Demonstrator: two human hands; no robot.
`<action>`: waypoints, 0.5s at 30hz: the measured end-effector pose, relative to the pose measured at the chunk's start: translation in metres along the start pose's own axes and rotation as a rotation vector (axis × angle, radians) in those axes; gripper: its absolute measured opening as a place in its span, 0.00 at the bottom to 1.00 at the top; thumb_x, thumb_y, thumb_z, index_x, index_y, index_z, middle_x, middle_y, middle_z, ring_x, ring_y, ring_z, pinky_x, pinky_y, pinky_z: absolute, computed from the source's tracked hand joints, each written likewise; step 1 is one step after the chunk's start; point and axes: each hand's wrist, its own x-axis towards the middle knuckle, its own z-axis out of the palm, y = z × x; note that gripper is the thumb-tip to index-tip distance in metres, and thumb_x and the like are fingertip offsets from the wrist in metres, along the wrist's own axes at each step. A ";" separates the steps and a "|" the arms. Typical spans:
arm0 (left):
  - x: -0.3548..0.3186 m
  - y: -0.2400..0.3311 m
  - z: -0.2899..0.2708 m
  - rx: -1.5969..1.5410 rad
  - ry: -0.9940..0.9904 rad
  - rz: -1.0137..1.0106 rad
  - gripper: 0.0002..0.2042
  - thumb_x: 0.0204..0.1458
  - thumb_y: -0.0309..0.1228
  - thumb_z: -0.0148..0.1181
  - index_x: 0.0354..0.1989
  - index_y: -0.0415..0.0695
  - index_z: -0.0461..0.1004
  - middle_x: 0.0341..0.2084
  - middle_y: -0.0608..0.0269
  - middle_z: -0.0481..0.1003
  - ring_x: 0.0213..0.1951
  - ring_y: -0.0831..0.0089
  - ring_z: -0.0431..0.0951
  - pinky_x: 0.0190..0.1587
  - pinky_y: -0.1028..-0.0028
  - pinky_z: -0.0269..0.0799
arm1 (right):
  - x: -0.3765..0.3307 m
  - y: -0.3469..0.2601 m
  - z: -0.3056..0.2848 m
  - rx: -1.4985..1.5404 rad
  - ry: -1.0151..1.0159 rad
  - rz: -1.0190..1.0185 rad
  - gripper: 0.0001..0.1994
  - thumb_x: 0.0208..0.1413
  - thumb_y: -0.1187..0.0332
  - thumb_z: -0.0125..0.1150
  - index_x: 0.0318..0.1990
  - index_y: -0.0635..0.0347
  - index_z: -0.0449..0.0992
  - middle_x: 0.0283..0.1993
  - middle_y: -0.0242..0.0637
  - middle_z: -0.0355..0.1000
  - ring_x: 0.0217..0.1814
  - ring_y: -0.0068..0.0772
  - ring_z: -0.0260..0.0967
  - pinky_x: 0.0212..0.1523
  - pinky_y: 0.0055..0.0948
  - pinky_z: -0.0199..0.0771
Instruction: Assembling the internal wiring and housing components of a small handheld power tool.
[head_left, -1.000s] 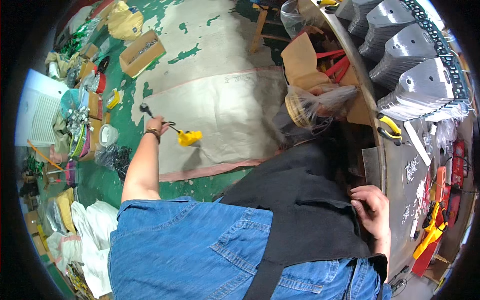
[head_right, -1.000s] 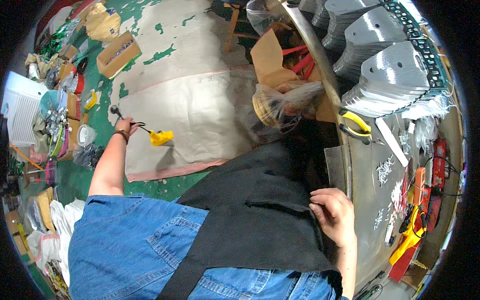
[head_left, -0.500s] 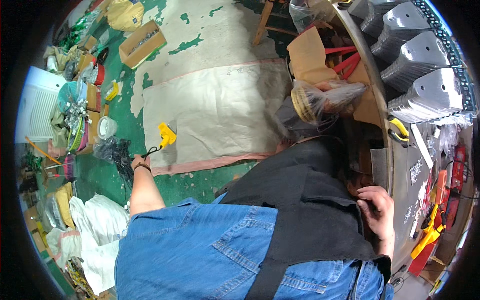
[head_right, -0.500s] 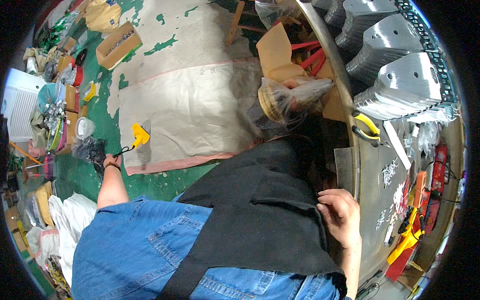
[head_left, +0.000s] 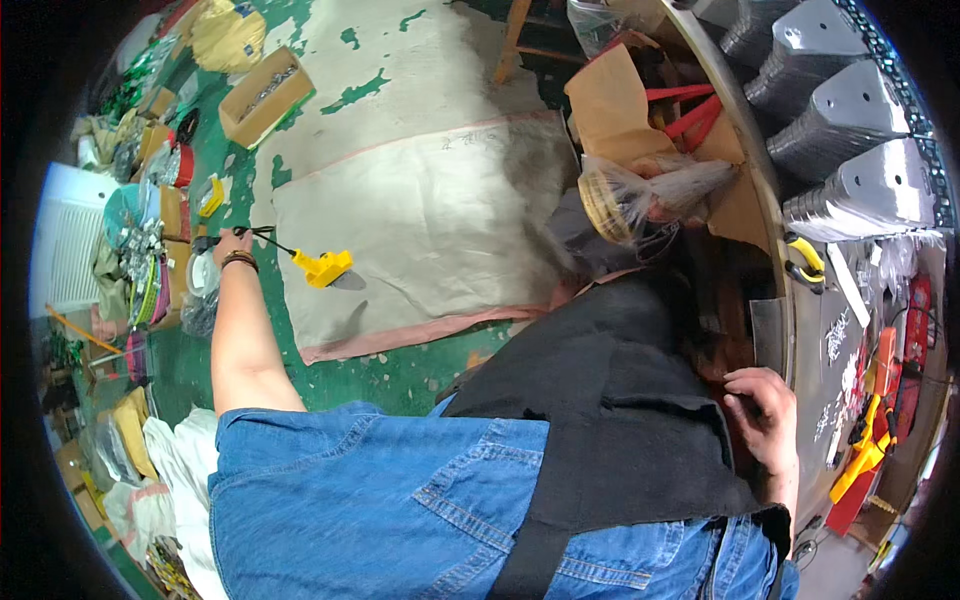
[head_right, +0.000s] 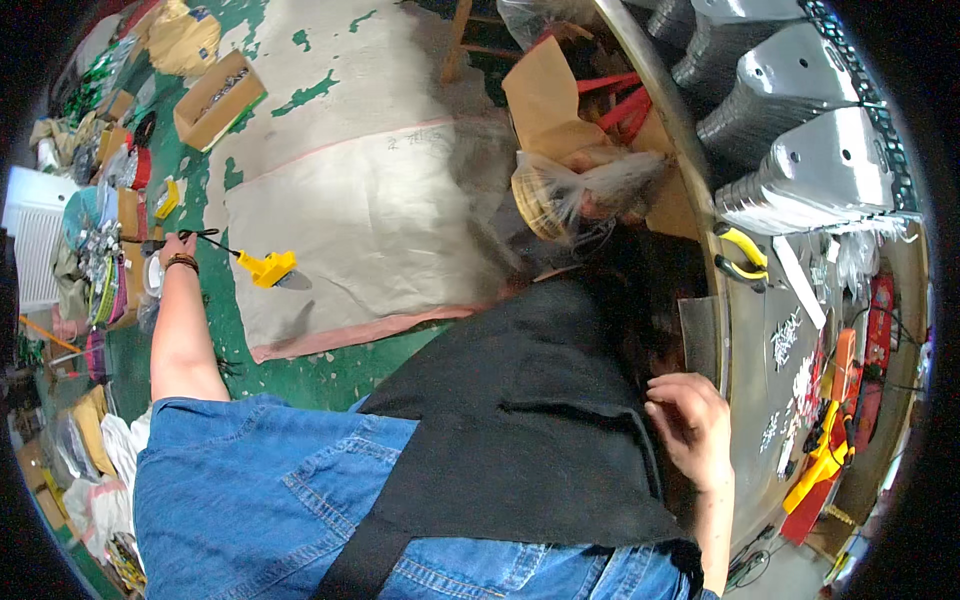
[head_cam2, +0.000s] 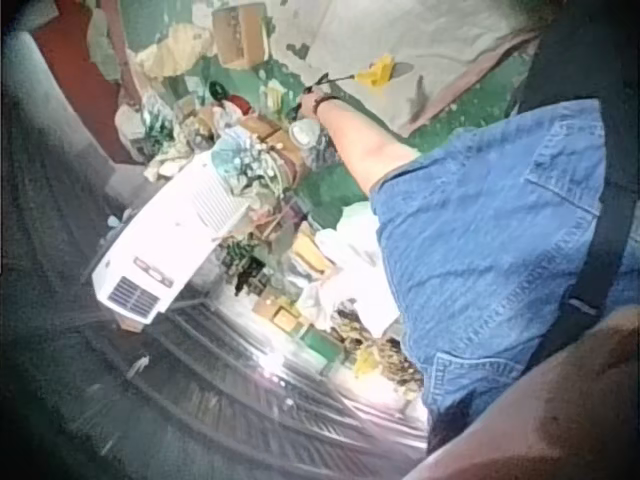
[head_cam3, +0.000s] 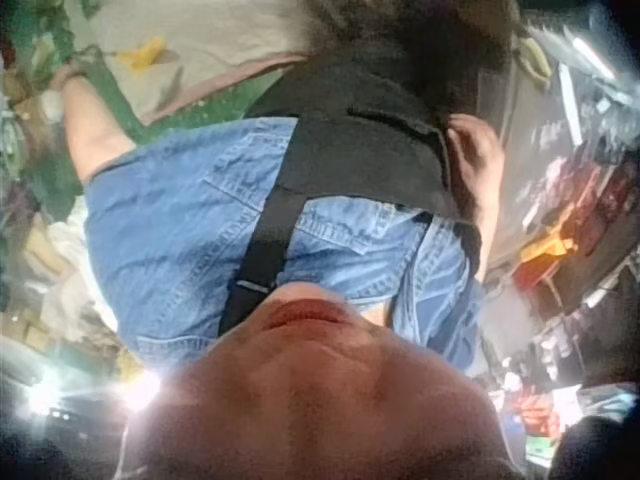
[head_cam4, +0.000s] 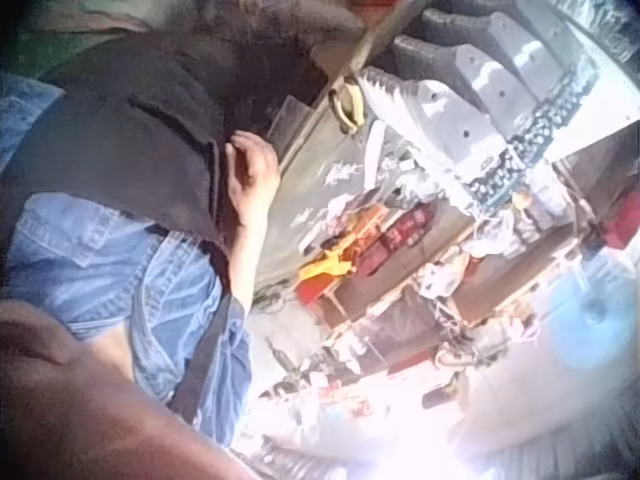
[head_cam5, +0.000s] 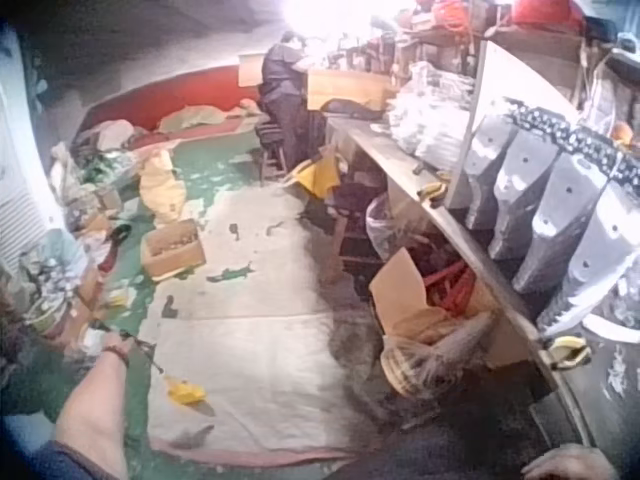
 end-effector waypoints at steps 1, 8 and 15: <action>0.006 -0.016 0.005 -0.018 -0.001 0.007 0.29 0.53 0.54 0.61 0.51 0.41 0.69 0.44 0.50 0.80 0.47 0.52 0.81 0.50 0.58 0.75 | 0.001 0.000 0.003 0.004 -0.008 0.000 0.11 0.45 0.79 0.69 0.36 0.60 0.76 0.40 0.41 0.78 0.43 0.44 0.76 0.44 0.36 0.76; 0.009 -0.030 0.019 -0.213 0.057 -0.081 0.29 0.53 0.56 0.59 0.48 0.38 0.70 0.44 0.41 0.78 0.49 0.46 0.78 0.51 0.56 0.73 | -0.001 0.004 0.001 0.015 -0.018 0.032 0.10 0.45 0.78 0.69 0.36 0.60 0.76 0.40 0.41 0.78 0.43 0.44 0.76 0.45 0.36 0.76; -0.110 -0.091 0.129 0.617 -0.326 0.325 0.14 0.64 0.36 0.45 0.49 0.53 0.78 0.55 0.53 0.74 0.54 0.56 0.78 0.53 0.52 0.73 | -0.003 0.000 -0.002 0.017 -0.004 -0.040 0.10 0.46 0.78 0.69 0.37 0.59 0.76 0.41 0.41 0.77 0.43 0.44 0.76 0.44 0.37 0.76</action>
